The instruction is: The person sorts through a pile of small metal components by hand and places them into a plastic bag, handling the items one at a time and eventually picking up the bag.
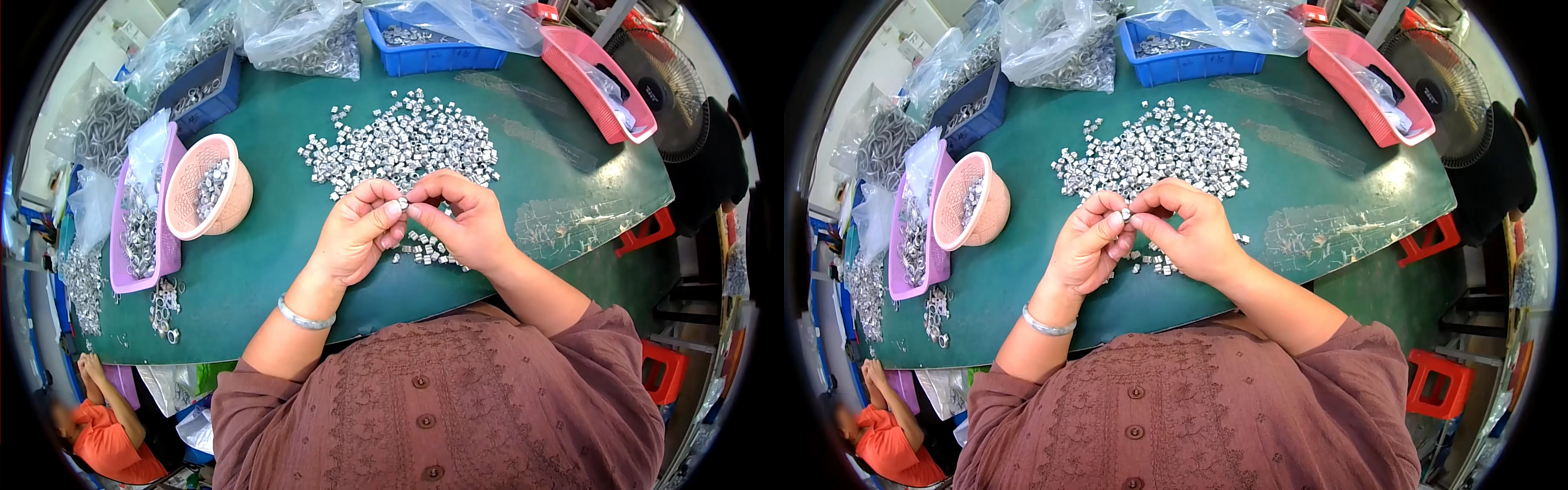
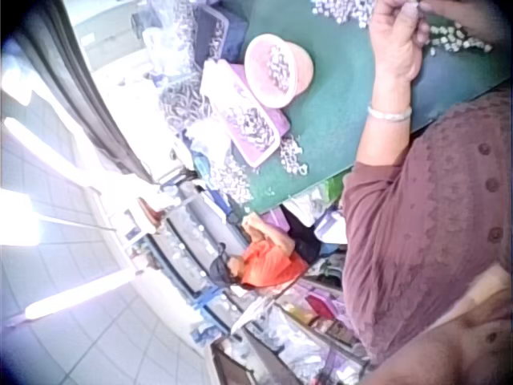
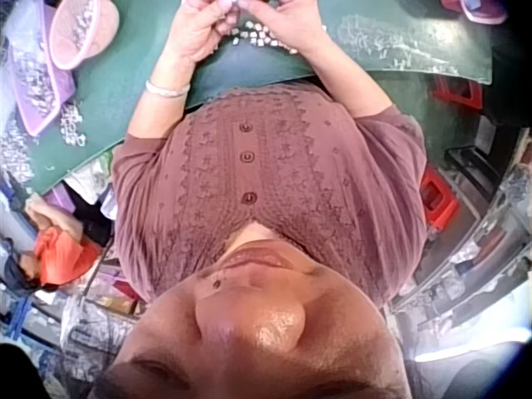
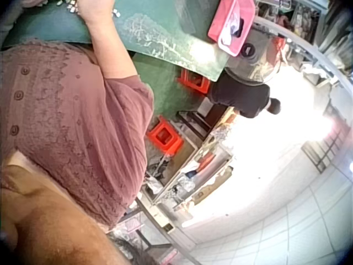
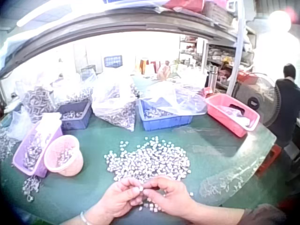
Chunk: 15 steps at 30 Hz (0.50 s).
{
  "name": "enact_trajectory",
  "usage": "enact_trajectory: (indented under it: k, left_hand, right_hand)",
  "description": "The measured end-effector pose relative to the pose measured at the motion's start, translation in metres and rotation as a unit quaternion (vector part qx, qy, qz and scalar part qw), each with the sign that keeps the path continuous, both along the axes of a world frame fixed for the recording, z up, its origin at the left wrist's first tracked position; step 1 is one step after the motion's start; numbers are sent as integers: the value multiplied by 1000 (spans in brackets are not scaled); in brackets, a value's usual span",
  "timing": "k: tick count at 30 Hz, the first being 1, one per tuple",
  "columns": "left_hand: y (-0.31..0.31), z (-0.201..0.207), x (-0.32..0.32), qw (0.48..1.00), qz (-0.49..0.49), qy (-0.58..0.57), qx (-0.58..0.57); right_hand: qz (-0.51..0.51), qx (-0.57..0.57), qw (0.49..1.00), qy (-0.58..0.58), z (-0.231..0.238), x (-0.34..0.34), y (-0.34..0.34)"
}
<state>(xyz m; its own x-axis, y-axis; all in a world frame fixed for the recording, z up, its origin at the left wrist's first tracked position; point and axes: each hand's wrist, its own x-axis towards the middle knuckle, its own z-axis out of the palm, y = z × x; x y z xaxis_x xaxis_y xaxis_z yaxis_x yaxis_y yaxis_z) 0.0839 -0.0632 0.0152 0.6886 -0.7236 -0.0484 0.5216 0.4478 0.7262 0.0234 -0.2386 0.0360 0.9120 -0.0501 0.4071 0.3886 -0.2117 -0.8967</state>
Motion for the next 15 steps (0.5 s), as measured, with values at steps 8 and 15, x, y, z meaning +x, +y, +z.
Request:
enact_trajectory:
  k: [8, 15]
  left_hand:
    - [-4, 0, -2, 999, 24, -36, 2]
    - [-4, 0, -3, 995, 49, -85, 20]
  right_hand:
    - [4, -18, 1000, -23, -3, 0, -2]
    - [11, -24, 999, -25, -3, 0, -2]
